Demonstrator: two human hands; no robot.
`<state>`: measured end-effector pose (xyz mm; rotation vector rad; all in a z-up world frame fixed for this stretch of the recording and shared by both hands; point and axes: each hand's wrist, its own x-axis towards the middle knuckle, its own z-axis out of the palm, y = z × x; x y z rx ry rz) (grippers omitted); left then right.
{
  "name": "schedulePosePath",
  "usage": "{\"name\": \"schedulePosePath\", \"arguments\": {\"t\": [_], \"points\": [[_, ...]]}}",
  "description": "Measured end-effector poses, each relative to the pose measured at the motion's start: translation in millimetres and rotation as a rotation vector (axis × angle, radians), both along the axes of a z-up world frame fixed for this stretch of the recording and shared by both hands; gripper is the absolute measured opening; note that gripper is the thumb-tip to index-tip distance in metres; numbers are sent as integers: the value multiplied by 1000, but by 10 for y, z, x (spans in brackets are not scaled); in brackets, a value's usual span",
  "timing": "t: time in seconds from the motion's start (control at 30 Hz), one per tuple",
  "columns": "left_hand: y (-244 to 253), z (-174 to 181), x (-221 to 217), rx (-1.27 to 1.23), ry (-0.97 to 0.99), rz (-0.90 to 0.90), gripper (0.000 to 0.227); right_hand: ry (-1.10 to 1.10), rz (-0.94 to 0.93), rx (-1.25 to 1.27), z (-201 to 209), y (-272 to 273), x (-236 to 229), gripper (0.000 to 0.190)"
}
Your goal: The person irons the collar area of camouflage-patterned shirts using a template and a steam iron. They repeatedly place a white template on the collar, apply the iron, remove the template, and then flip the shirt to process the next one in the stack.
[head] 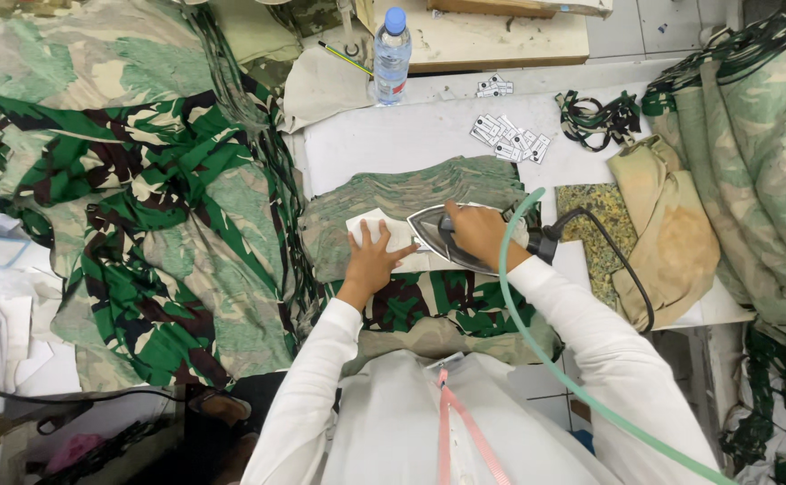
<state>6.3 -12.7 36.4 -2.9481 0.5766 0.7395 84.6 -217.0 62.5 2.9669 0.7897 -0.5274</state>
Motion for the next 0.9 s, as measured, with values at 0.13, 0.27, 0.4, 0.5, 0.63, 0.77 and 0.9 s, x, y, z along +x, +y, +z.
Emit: {"name": "schedulePosePath", "arguments": {"t": [0.13, 0.27, 0.4, 0.5, 0.63, 0.77, 0.9], "points": [[11, -10, -11, -14, -4, 13, 43, 264, -52, 97, 752, 46, -24, 55], [59, -16, -29, -66, -48, 39, 43, 192, 85, 161, 620, 80, -51, 41], [152, -318, -115, -486, -163, 292, 55, 70, 49, 173, 500, 395, -114, 37], [62, -540, -205, -820, -557, 787, 43, -89, -111, 238, 333, 691, -80, 34], [-60, -531, -192, -1078, -395, 1234, 48, 12, -209, 251, 531, 810, -33, 35], [-34, -420, -136, -1043, -282, 1345, 59, 48, -213, 254, 571, 563, -145, 37], [30, -342, -121, -1050, -276, 1322, 63, 85, -428, 191, 466, -22, -156, 39]]}}
